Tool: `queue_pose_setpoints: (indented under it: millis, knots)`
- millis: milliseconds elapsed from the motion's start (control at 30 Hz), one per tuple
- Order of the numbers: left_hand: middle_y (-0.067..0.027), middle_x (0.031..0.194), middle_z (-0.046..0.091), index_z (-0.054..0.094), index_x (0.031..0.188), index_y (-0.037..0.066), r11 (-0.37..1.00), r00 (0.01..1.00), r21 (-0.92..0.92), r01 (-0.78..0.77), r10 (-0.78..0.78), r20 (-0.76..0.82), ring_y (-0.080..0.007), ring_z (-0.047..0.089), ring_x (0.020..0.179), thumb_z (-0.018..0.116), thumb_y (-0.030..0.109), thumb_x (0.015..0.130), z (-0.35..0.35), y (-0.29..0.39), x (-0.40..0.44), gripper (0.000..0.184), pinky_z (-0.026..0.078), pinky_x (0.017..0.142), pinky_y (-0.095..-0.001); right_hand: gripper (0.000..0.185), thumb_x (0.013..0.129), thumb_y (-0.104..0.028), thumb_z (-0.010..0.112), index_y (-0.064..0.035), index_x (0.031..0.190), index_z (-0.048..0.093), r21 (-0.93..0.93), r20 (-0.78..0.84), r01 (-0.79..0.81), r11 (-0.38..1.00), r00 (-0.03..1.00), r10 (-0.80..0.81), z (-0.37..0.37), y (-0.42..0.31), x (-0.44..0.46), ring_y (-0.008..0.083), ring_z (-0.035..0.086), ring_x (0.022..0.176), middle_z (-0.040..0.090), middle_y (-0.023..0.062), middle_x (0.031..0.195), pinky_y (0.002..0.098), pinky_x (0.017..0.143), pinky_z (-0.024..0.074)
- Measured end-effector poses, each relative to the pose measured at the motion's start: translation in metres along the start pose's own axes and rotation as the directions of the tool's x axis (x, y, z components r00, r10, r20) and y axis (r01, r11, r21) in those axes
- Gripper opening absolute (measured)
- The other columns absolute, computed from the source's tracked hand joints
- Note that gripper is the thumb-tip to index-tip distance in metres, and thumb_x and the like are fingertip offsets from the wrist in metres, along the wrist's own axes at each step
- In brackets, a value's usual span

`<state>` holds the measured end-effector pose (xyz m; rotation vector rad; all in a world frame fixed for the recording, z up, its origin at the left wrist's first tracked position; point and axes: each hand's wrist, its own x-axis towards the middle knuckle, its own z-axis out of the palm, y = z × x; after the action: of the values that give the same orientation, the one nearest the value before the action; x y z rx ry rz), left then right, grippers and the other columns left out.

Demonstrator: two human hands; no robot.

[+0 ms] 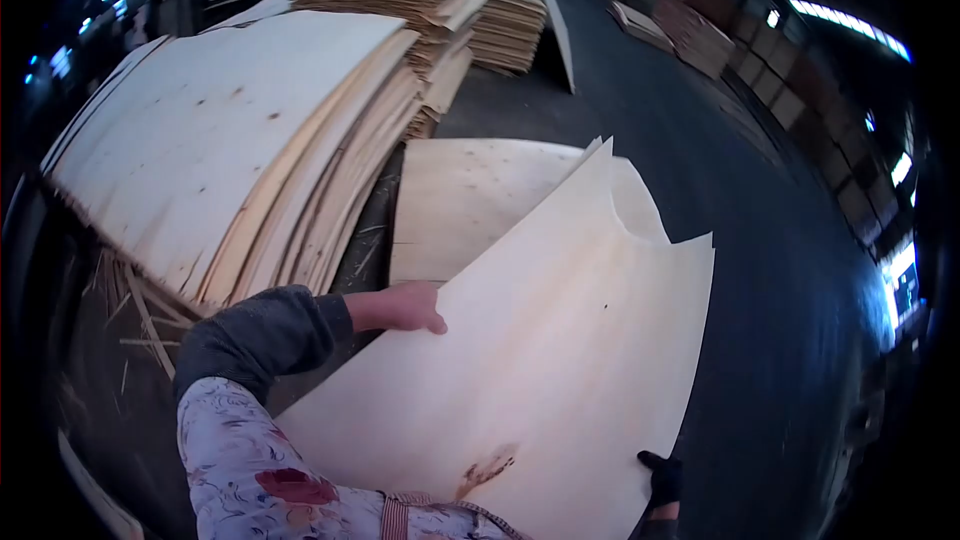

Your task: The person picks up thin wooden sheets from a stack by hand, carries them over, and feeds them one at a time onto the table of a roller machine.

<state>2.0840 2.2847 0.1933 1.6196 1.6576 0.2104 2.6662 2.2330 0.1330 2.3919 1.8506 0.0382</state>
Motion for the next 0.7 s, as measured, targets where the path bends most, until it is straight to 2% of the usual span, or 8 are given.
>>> queue_pose_setpoints:
  millis: [133, 233, 367, 433, 500, 567, 667, 700]
  knots:
    - [-0.0273, 0.079, 0.065, 0.066, 0.082, -0.012, 0.994, 0.988, -0.011, 0.108, -0.109, -0.107, -0.0382, 0.065, 0.078, 0.069, 0.032, 0.074, -0.014, 0.022, -0.109, 0.045, 0.049, 0.072, -0.0435, 0.098, 0.071, -0.071, 0.069, 0.004, 0.131, 0.052, 0.039, -0.057, 0.096, 0.995, 0.994, -0.094, -0.05, -0.046, -0.038, 0.0356, 0.055, 0.116, 0.059, 0.0258, 0.125, 0.0402, 0.101, 0.0412]
    - [-0.0292, 0.07, 0.061, 0.063, 0.073, -0.011, 0.998, 0.959, 0.031, 0.055, -0.044, -0.279, -0.043, 0.062, 0.07, 0.066, 0.039, 0.077, -0.004, -0.004, -0.189, 0.05, 0.048, 0.066, -0.0466, 0.086, 0.074, -0.053, 0.076, 0.0056, 0.132, 0.05, 0.277, -0.069, 0.147, 0.95, 0.989, -0.133, -0.087, -0.079, -0.046, 0.0377, 0.054, 0.113, 0.058, 0.026, 0.126, 0.0412, 0.1, 0.0422]
    - [-0.0302, 0.068, 0.06, 0.062, 0.07, -0.011, 0.976, 0.82, -0.048, 0.214, -0.206, -0.535, -0.0431, 0.063, 0.07, 0.066, 0.04, 0.076, 0.026, 0.0, -0.308, 0.052, 0.049, 0.066, -0.0465, 0.084, 0.072, -0.033, 0.085, 0.0085, 0.133, 0.046, 0.458, -0.109, 0.285, 0.842, 0.958, -0.265, -0.14, -0.128, -0.06, 0.0343, 0.055, 0.105, 0.059, 0.0248, 0.123, 0.0387, 0.092, 0.0482]
    - [-0.03, 0.068, 0.06, 0.063, 0.073, -0.012, 0.943, 0.741, -0.164, 0.289, -0.329, -0.585, -0.0419, 0.064, 0.071, 0.067, 0.04, 0.076, 0.042, 0.016, -0.37, 0.052, 0.05, 0.066, -0.0453, 0.077, 0.073, -0.025, 0.084, 0.0094, 0.131, 0.047, 0.66, -0.081, 0.362, 0.658, 0.905, -0.418, -0.142, -0.139, -0.043, 0.0296, 0.057, 0.1, 0.062, 0.0231, 0.117, 0.0358, 0.088, 0.0505]
    - [-0.028, 0.067, 0.061, 0.062, 0.065, -0.011, 0.87, 0.548, -0.342, 0.355, -0.49, -0.678, -0.0414, 0.065, 0.071, 0.067, 0.037, 0.073, 0.069, 0.028, -0.426, 0.048, 0.051, 0.068, -0.0459, 0.065, 0.079, -0.018, 0.079, 0.0104, 0.129, 0.049, 0.787, 0.014, 0.306, 0.536, 0.86, -0.51, -0.153, -0.159, -0.044, 0.0271, 0.059, 0.095, 0.063, 0.0226, 0.114, 0.0347, 0.09, 0.0498]
    - [-0.0279, 0.071, 0.063, 0.063, 0.069, -0.01, 0.807, 0.477, -0.434, 0.399, -0.588, -0.654, -0.0392, 0.066, 0.074, 0.066, 0.037, 0.074, 0.097, 0.038, -0.479, 0.047, 0.051, 0.069, -0.0453, 0.056, 0.076, -0.012, 0.077, 0.0071, 0.124, 0.054, 0.884, -0.071, 0.366, 0.291, 0.721, -0.69, -0.167, -0.198, -0.056, 0.0254, 0.061, 0.093, 0.066, 0.0181, 0.108, 0.0337, 0.086, 0.0504]
    - [-0.0266, 0.078, 0.065, 0.067, 0.082, -0.006, 0.76, 0.316, -0.582, 0.289, -0.65, -0.691, -0.0383, 0.066, 0.078, 0.066, 0.034, 0.076, 0.137, 0.057, -0.55, 0.04, 0.051, 0.07, -0.0437, 0.047, 0.071, -0.004, 0.074, 0.0021, 0.116, 0.063, 0.948, -0.238, 0.305, -0.093, 0.481, -0.844, -0.188, -0.265, -0.091, 0.0227, 0.065, 0.09, 0.07, 0.0113, 0.1, 0.0322, 0.081, 0.0513]
    - [-0.0259, 0.081, 0.065, 0.067, 0.087, -0.003, 0.721, 0.243, -0.59, 0.364, -0.685, -0.687, -0.0384, 0.066, 0.079, 0.065, 0.033, 0.077, 0.158, 0.049, -0.568, 0.038, 0.051, 0.071, -0.0431, 0.047, 0.071, -0.004, 0.074, 0.0021, 0.116, 0.063, 0.947, -0.244, 0.303, -0.108, 0.458, -0.855, -0.196, -0.286, -0.108, 0.0227, 0.065, 0.09, 0.07, 0.0113, 0.1, 0.0322, 0.081, 0.0513]
